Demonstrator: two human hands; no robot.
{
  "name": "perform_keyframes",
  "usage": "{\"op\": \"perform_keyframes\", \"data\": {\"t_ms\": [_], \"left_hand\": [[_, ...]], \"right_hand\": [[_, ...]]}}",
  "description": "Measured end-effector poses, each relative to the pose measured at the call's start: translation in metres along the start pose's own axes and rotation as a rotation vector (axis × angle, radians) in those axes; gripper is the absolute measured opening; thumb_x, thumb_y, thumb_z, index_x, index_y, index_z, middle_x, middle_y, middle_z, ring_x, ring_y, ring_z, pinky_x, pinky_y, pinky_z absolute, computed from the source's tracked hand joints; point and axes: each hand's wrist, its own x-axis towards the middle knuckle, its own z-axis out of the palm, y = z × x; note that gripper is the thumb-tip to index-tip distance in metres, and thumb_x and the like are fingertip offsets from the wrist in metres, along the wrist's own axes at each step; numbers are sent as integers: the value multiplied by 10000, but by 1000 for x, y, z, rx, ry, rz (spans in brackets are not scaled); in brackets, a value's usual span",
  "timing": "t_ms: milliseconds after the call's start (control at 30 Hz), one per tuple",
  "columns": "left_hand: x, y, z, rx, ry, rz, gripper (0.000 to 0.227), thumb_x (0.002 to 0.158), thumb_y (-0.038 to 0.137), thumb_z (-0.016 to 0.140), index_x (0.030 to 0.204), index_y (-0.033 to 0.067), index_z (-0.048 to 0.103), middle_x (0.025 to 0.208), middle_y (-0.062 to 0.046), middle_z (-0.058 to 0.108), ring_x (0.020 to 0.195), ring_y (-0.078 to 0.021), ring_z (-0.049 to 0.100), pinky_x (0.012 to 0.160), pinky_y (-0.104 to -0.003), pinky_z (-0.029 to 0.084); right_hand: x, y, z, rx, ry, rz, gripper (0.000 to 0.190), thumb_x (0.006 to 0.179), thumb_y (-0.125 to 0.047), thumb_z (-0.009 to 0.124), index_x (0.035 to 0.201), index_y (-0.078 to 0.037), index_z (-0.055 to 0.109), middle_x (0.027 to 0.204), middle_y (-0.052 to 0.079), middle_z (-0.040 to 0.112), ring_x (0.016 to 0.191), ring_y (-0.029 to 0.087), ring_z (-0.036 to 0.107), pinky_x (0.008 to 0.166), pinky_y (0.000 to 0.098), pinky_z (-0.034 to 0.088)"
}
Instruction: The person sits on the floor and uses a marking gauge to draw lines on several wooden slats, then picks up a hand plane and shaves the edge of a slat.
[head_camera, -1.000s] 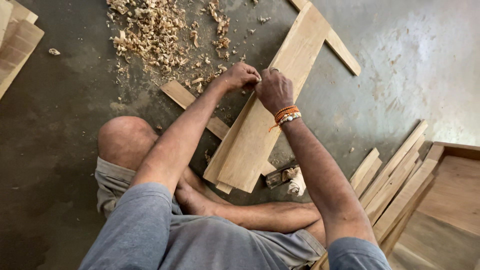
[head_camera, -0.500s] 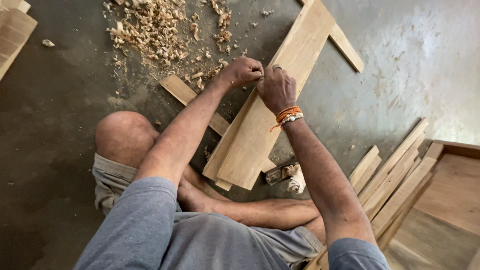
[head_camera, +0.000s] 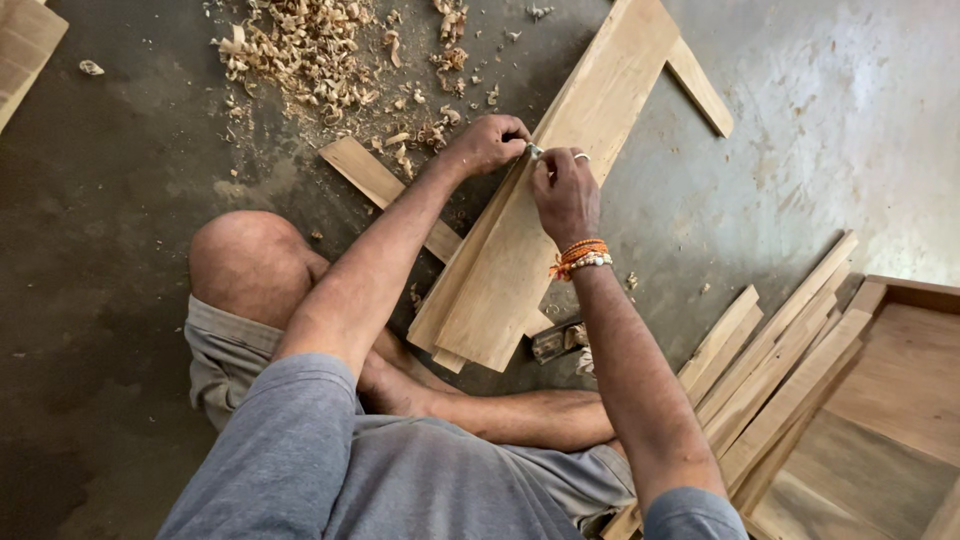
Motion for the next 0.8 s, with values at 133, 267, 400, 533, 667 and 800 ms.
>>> {"op": "perform_keyframes", "data": {"t_ms": [133,267,400,533,667,800], "left_hand": [[4,-14,3,-112,-36,-22,240,894,210,659,1066,77,761,966,-52,778,871,-140,714,790,-297,578],[4,-17,1,-150,-84,-72,254,942,233,663,1149,105,738,1077,-32,736,944,-119,689,809,-280,577],[10,-8,-2,-76,-121,-29,280,947,246,688,1168,85,748,1093,-82,691,923,-159,670,779,-294,579],[14,3,-15,43,-236,-11,204,978,210,642,1097,75,737,1038,-85,708,886,-179,674,774,-316,590],[33,4,-22,346,-356,150,130,958,120,599,964,61,715,978,-111,685,865,-227,659,775,-366,582],[50,10,-23,672,-452,382,128,864,2,559,858,44,680,925,-134,652,871,-268,652,767,-387,579]], "right_hand": [[5,-21,-12,-127,-75,9,319,901,-309,751,985,-27,628,950,167,659,825,331,676,707,458,542],[24,-26,-9,-285,-284,106,339,967,-353,685,1007,-23,620,957,187,664,827,340,678,736,481,546],[35,-11,4,-314,-302,47,264,994,-294,604,996,-31,630,943,210,677,836,376,671,743,519,531],[35,13,7,-241,-261,-72,254,1009,-264,593,954,-16,612,884,228,663,851,411,650,772,534,510],[35,23,3,-101,-261,-98,247,989,-248,604,919,-11,604,842,231,652,834,420,637,768,533,498],[36,23,2,-50,-259,-133,237,974,-233,610,896,-9,608,837,229,655,837,422,635,763,532,497]]}}
